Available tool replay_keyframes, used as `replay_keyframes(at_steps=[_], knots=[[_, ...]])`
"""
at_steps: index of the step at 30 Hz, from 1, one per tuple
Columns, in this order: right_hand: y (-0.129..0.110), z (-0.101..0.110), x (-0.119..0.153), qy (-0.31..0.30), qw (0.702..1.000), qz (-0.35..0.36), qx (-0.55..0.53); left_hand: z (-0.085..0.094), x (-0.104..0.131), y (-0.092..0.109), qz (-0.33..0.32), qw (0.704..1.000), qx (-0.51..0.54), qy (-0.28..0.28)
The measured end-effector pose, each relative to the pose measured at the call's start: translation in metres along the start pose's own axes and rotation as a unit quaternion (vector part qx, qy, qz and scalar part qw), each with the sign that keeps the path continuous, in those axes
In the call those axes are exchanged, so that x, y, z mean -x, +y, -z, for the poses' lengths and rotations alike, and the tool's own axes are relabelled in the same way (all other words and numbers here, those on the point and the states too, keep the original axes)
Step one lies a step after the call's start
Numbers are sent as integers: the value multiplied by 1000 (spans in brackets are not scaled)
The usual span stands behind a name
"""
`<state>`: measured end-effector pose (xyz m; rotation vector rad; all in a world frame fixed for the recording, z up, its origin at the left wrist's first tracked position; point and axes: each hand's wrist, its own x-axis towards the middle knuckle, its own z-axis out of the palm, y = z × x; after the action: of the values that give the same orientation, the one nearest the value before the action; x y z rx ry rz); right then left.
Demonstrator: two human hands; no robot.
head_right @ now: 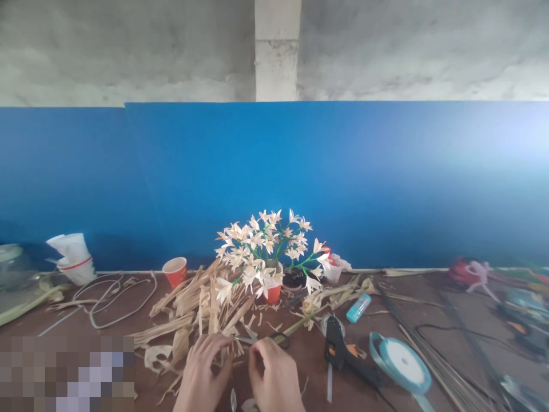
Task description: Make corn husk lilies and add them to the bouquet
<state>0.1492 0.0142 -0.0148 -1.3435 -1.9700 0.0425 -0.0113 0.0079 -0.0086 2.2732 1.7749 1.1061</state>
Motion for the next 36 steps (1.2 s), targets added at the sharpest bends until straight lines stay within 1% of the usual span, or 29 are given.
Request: replay_keyframes(at_steps=[3, 5, 7, 11, 13, 17, 20, 25, 28, 31, 33, 36], knots=[[0, 1, -1, -44, 998, 43, -17, 2, -3, 1, -65, 997, 23, -29], [-2, 2, -1, -58, 997, 57, -11, -1, -3, 3, -77, 996, 20, -48], [-5, 2, -1, -67, 996, 50, -2, -6, 0, 5, -71, 997, 2, -42], [-10, 0, 0, -76, 997, 0, 9, -14, 6, 10, -44, 998, -38, 4], [-11, -2, 1, -63, 998, -5, 16, -14, 8, 13, -34, 998, -49, 10], [-10, -8, 4, -35, 999, -4, 34, -9, 8, 17, -32, 998, -54, 8], [-10, -11, 5, -29, 999, -15, 43, -5, 7, 18, -23, 998, -59, -8], [-14, -12, 6, -47, 996, -39, 71, 2, 6, 22, -16, 997, -60, -48], [-12, -8, 4, -37, 995, -49, 72, 5, 5, 22, 11, 997, -66, -44], [-5, -4, 2, -30, 994, -57, 86, 10, 2, 18, 52, 995, -68, -45], [0, -3, 2, -57, 993, -49, 91, 14, -1, 14, 65, 994, -55, -68], [4, -2, 2, -119, 989, -12, 85, 20, -4, 10, 34, 991, -24, -127]])
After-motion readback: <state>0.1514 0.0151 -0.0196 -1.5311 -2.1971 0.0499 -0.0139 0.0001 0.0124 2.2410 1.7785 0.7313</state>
